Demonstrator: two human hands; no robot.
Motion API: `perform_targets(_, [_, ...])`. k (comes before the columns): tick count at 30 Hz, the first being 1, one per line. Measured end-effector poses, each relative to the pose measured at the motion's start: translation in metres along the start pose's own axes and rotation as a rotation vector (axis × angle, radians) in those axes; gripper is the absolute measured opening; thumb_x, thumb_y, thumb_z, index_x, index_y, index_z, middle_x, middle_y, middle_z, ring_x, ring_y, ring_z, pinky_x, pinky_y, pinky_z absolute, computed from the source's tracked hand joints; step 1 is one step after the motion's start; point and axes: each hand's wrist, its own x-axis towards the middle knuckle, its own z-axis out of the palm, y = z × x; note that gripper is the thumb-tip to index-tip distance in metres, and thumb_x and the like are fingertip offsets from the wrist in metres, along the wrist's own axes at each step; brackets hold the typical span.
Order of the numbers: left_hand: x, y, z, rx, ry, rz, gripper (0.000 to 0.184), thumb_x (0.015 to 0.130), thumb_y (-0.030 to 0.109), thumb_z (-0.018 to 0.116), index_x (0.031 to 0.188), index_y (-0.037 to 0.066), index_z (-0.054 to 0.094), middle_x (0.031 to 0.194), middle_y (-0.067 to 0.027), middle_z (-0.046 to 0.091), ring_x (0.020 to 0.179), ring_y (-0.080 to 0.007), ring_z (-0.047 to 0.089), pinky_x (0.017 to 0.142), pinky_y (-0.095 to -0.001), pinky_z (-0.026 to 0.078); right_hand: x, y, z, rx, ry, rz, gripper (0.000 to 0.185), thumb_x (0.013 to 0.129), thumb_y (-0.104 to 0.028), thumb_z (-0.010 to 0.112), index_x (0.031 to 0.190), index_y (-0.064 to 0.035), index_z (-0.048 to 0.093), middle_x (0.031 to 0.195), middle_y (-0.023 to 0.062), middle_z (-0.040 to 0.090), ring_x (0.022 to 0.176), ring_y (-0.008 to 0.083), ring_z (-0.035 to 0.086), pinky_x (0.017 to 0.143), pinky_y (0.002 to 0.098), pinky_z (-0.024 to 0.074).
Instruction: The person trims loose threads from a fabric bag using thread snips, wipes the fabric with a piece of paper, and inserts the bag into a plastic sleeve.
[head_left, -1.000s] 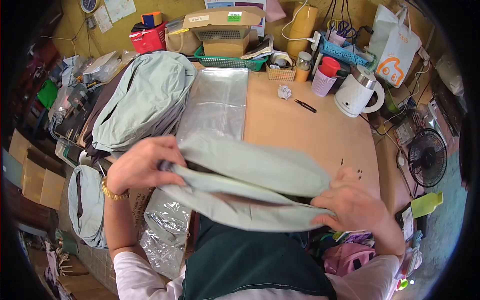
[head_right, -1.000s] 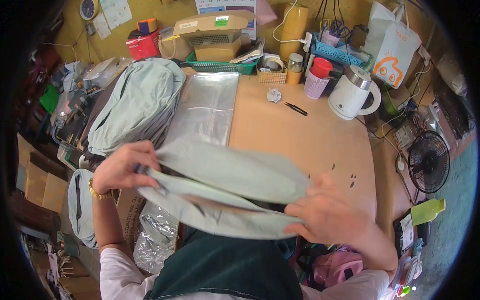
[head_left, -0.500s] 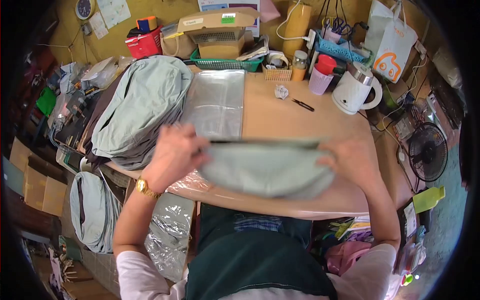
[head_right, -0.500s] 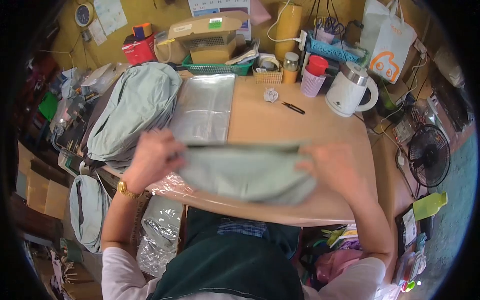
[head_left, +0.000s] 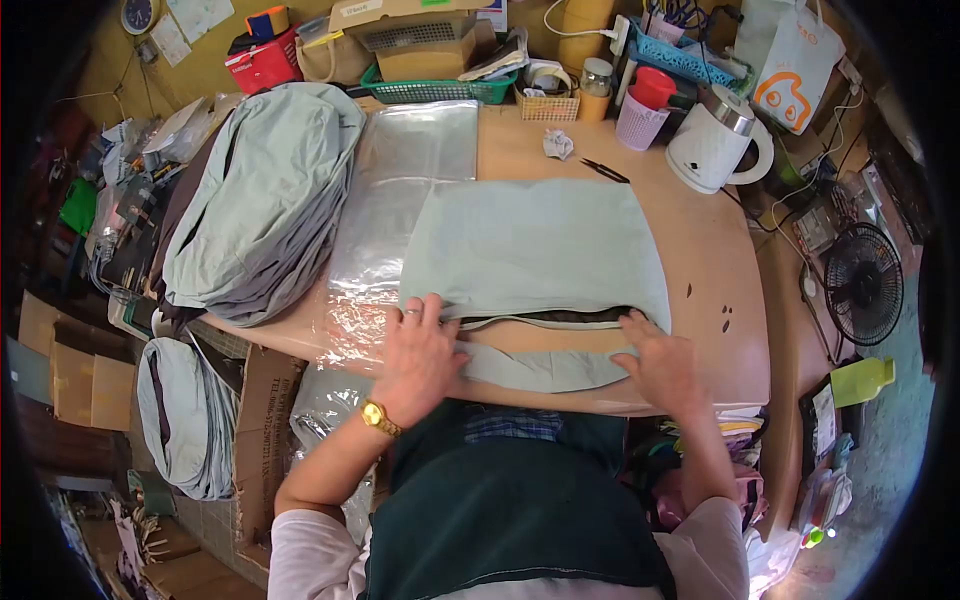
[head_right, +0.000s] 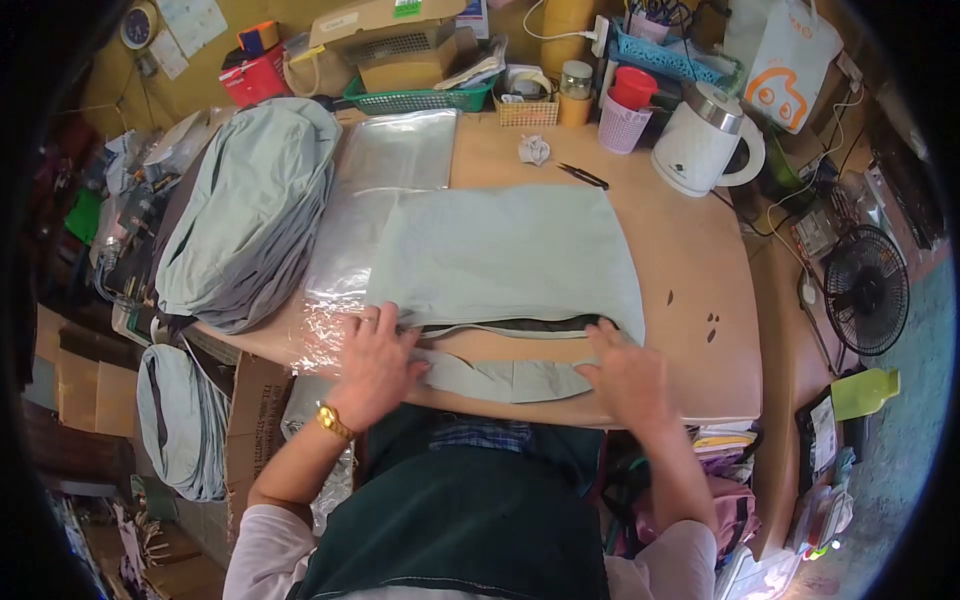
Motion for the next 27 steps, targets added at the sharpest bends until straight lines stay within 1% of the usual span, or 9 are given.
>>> perform_targets(4, [0.008, 0.027, -0.004, -0.159, -0.018, -0.050, 0.050, 0.078, 0.032, 0.074, 0.122, 0.010, 0.064, 0.104, -0.0148, 0.049, 0.101, -0.0317, 0.049, 0.083, -0.0441, 0.039, 0.008, -0.045, 0.026, -0.092, 0.101, -0.066, 0.051, 0.084, -0.028, 0.071, 0.126, -0.0018, 0.059, 0.126, 0.0142, 0.062, 0.112, 0.0281, 0.061, 0.095, 0.0426, 0.0458])
perform_targets(6, [0.012, 0.023, -0.004, -0.195, 0.019, -0.078, 0.052, 0.078, 0.032, 0.074, 0.123, 0.009, 0.063, 0.105, -0.0147, 0.049, 0.101, -0.0321, 0.049, 0.083, -0.0445, 0.039, 0.019, -0.069, 0.037, -0.050, 0.181, -0.201, 0.054, 0.083, -0.028, 0.071, 0.128, -0.0012, 0.056, 0.132, 0.0153, 0.056, 0.124, 0.0292, 0.050, 0.102, 0.0473, 0.0386])
perform_targets(10, [0.016, 0.006, -0.011, -0.165, 0.123, -0.122, 0.054, 0.077, 0.028, 0.075, 0.125, 0.008, 0.062, 0.113, -0.0142, 0.050, 0.104, -0.0326, 0.049, 0.085, -0.0449, 0.039, 0.032, -0.080, 0.072, 0.131, 0.142, -0.189, 0.059, 0.081, -0.023, 0.073, 0.132, -0.0005, 0.054, 0.136, 0.0171, 0.049, 0.129, 0.0337, 0.043, 0.102, 0.0490, 0.0369])
perform_targets(12, [0.013, 0.003, -0.011, -0.055, 0.187, -0.131, 0.052, 0.076, 0.023, 0.077, 0.124, 0.009, 0.063, 0.117, -0.0137, 0.049, 0.106, -0.0337, 0.048, 0.088, -0.0448, 0.038, 0.035, -0.087, 0.067, 0.356, -0.025, -0.047, 0.063, 0.081, -0.023, 0.074, 0.134, 0.0008, 0.051, 0.135, 0.0194, 0.048, 0.130, 0.0367, 0.041, 0.107, 0.0516, 0.0331])
perform_targets(15, [0.009, 0.013, -0.023, -0.197, 0.151, -0.193, 0.051, 0.076, 0.021, 0.076, 0.124, 0.007, 0.063, 0.115, -0.0133, 0.050, 0.108, -0.0352, 0.047, 0.090, -0.0446, 0.038, 0.038, -0.089, 0.078, 0.167, 0.195, -0.144, 0.066, 0.080, -0.023, 0.075, 0.135, 0.0020, 0.048, 0.136, 0.0215, 0.045, 0.131, 0.0381, 0.040, 0.111, 0.0521, 0.0301])
perform_targets(17, [0.013, 0.032, -0.027, -0.247, 0.057, -0.210, 0.047, 0.079, 0.014, 0.071, 0.124, 0.002, 0.061, 0.107, -0.0148, 0.052, 0.104, -0.0360, 0.050, 0.089, -0.0469, 0.040, 0.039, -0.089, 0.088, 0.191, 0.159, -0.163, 0.064, 0.082, -0.023, 0.073, 0.134, 0.0035, 0.049, 0.137, 0.0228, 0.044, 0.132, 0.0393, 0.039, 0.113, 0.0526, 0.0286])
perform_targets(19, [0.018, 0.050, 0.008, -0.686, -0.006, 0.077, 0.041, 0.083, 0.007, 0.064, 0.123, -0.001, 0.060, 0.110, -0.0191, 0.056, 0.102, -0.0387, 0.054, 0.091, -0.0486, 0.043, 0.036, -0.089, 0.093, 0.215, 0.113, -0.189, 0.062, 0.083, -0.023, 0.071, 0.134, 0.0050, 0.049, 0.138, 0.0242, 0.044, 0.133, 0.0405, 0.038, 0.114, 0.0532, 0.0270])
perform_targets(22, [0.042, 0.051, 0.059, -0.641, 0.152, 0.109, 0.038, 0.087, 0.003, 0.055, 0.124, -0.004, 0.058, 0.120, -0.0231, 0.057, 0.107, -0.0408, 0.056, 0.097, -0.0481, 0.044, 0.030, -0.090, 0.095, 0.133, 0.125, -0.255, 0.052, 0.092, -0.023, 0.056, 0.131, 0.0103, 0.051, 0.142, 0.0270, 0.044, 0.137, 0.0412, 0.036, 0.114, 0.0542, 0.0240])
perform_targets(27, [0.064, 0.057, 0.067, -0.490, 0.026, 0.129, 0.041, 0.093, 0.014, 0.049, 0.130, -0.004, 0.054, 0.128, -0.0237, 0.056, 0.117, -0.0397, 0.054, 0.103, -0.0473, 0.040, 0.023, -0.088, 0.098, 0.182, 0.110, -0.238, 0.056, 0.093, -0.029, 0.055, 0.134, 0.0085, 0.050, 0.141, 0.0289, 0.046, 0.140, 0.0436, 0.033, 0.114, 0.0630, 0.0179])
